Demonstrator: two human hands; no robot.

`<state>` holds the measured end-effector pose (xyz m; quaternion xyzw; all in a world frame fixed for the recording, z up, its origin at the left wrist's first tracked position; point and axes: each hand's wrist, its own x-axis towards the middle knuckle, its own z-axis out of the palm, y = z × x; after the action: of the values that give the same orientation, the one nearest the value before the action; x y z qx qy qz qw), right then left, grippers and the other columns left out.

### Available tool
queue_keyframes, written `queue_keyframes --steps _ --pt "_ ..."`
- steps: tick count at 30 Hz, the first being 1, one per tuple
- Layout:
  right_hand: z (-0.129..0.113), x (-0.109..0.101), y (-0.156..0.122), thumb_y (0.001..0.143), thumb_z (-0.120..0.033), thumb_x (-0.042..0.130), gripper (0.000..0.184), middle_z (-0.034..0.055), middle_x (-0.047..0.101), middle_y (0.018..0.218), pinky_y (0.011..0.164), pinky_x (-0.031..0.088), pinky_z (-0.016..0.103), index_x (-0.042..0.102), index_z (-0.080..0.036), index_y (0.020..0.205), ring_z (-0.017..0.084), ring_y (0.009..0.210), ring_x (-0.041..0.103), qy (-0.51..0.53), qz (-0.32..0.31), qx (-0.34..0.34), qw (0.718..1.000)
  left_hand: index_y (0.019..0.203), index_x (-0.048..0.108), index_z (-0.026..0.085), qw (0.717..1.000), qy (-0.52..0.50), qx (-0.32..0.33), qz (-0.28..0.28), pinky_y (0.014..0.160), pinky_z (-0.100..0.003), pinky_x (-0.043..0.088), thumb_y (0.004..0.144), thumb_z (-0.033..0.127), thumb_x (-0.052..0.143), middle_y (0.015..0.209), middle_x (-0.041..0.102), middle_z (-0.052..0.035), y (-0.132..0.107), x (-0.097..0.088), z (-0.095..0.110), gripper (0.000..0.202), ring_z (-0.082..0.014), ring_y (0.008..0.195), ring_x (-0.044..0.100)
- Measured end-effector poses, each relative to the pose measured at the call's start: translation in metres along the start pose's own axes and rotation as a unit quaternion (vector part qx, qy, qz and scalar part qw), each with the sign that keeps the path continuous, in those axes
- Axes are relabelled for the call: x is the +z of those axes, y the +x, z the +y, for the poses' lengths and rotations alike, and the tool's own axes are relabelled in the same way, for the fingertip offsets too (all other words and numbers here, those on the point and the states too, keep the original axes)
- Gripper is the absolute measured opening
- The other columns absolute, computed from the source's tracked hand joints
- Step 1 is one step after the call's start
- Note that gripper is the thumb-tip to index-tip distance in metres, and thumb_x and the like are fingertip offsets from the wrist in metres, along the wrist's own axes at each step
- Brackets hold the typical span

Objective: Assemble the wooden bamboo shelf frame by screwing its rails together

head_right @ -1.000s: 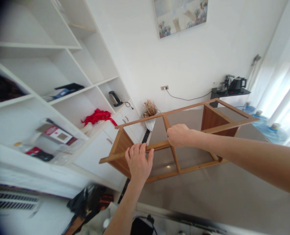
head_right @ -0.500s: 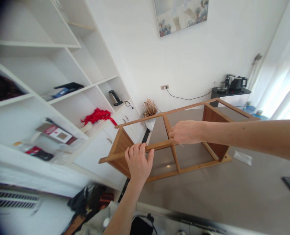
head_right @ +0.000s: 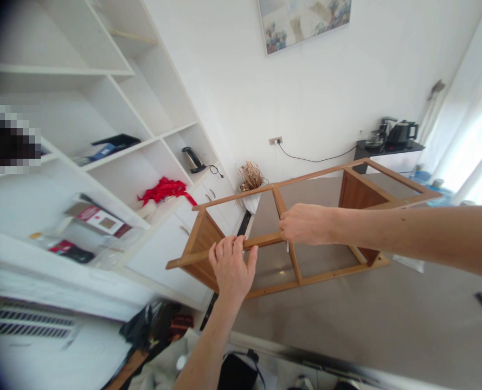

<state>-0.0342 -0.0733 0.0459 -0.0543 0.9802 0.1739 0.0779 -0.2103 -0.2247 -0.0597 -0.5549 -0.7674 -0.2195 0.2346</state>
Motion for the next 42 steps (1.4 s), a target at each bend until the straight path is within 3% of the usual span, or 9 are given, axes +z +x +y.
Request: queue_keyframes --steps 5,10,16,21,25,28,31,36,42 --pt "-0.002 -0.006 0.007 0.081 -0.003 0.05 0.02 0.0105 0.068 0.078 0.059 0.035 0.028 0.069 -0.012 0.083 0.018 0.072 0.061 0.05 -0.019 0.044 0.998 0.115 0.06 0.016 1.0 -0.001 0.0 0.0 0.107 -0.051 0.024 0.09 0.044 0.048 0.117 0.06 -0.0124 0.0 0.001 0.0 0.039 -0.03 0.115 0.047" --pt "0.004 -0.01 0.022 0.086 -0.021 0.047 0.027 0.0162 0.07 0.075 0.062 0.04 0.03 0.071 -0.01 0.08 0.022 0.069 0.065 0.123 -0.04 0.142 0.981 0.114 0.06 0.016 1.0 -0.006 -0.002 0.004 0.107 -0.051 0.024 0.091 0.043 0.047 0.115 0.06 -0.0124 0.001 0.0 0.001 0.038 -0.0303 0.114 0.047" --pt "0.008 -0.002 0.039 0.082 -0.028 0.046 0.033 0.0221 0.07 0.092 0.073 0.046 0.034 0.072 -0.008 0.087 0.029 0.089 0.066 0.208 -0.044 0.318 0.924 0.114 0.06 0.016 1.0 -0.012 -0.003 0.006 0.106 -0.051 0.024 0.091 0.044 0.047 0.113 0.061 -0.0126 -0.001 -0.001 -0.001 0.038 -0.0303 0.114 0.048" --pt "0.008 0.005 0.037 0.08 -0.028 0.043 0.033 0.022 0.07 0.091 0.068 0.047 0.034 0.071 -0.011 0.085 0.031 0.087 0.066 0.259 -0.044 0.389 0.883 0.115 0.061 0.018 0.999 -0.044 -0.013 0.01 0.106 -0.05 0.025 0.089 0.042 0.05 0.115 0.061 -0.0121 0.0 -0.009 0.002 0.037 -0.0296 0.114 0.049" --pt "0.013 0.006 0.033 0.079 -0.028 0.045 0.028 0.0151 0.069 0.079 0.06 0.044 0.027 0.067 -0.013 0.07 0.022 0.075 0.065 0.34 -0.053 0.393 0.853 0.106 0.064 0.019 0.993 -0.111 -0.025 0.011 0.104 -0.048 0.025 0.084 0.042 0.058 0.113 0.062 -0.0098 0.018 -0.016 0.026 0.032 -0.0271 0.11 0.052" --pt "0.021 0.007 0.03 0.078 -0.031 0.048 0.027 0.0047 0.061 0.061 0.048 0.038 0.022 0.059 -0.015 0.061 0.011 0.052 0.052 0.433 -0.084 0.366 0.819 0.088 0.067 0.021 0.982 -0.185 -0.002 -0.044 0.103 -0.045 0.026 0.085 0.038 0.059 0.094 0.067 -0.0046 0.04 -0.013 0.053 0.019 -0.0216 0.096 0.058" --pt "0.029 0.01 0.026 0.076 -0.036 0.053 0.027 -0.0014 0.051 0.055 0.042 0.032 0.02 0.053 -0.016 0.058 0.006 0.044 0.04 0.507 -0.102 0.348 0.782 0.074 0.066 0.02 0.969 -0.223 -0.001 -0.103 0.097 -0.042 0.031 0.084 0.034 0.06 0.081 0.068 -0.0033 0.057 -0.004 0.072 0.018 -0.0192 0.083 0.06" --pt "0.031 0.016 0.024 0.073 -0.035 0.055 0.025 -0.003 0.047 0.055 0.04 0.03 0.019 0.05 -0.016 0.058 0.006 0.045 0.039 0.558 -0.093 0.355 0.744 0.071 0.065 0.02 0.961 -0.253 -0.021 -0.106 0.096 -0.042 0.031 0.078 0.032 0.067 0.08 0.069 -0.0014 0.058 0.002 0.077 0.014 -0.0188 0.081 0.06" --pt "0.026 0.019 0.025 0.074 -0.035 0.055 0.026 -0.003 0.047 0.051 0.04 0.032 0.02 0.049 -0.016 0.057 0.006 0.043 0.038 0.553 -0.074 0.382 0.737 0.074 0.064 0.02 0.963 -0.256 -0.05 -0.071 0.103 -0.045 0.025 0.081 0.03 0.063 0.082 0.069 -0.0004 0.051 0.002 0.08 0.012 -0.0183 0.084 0.061"
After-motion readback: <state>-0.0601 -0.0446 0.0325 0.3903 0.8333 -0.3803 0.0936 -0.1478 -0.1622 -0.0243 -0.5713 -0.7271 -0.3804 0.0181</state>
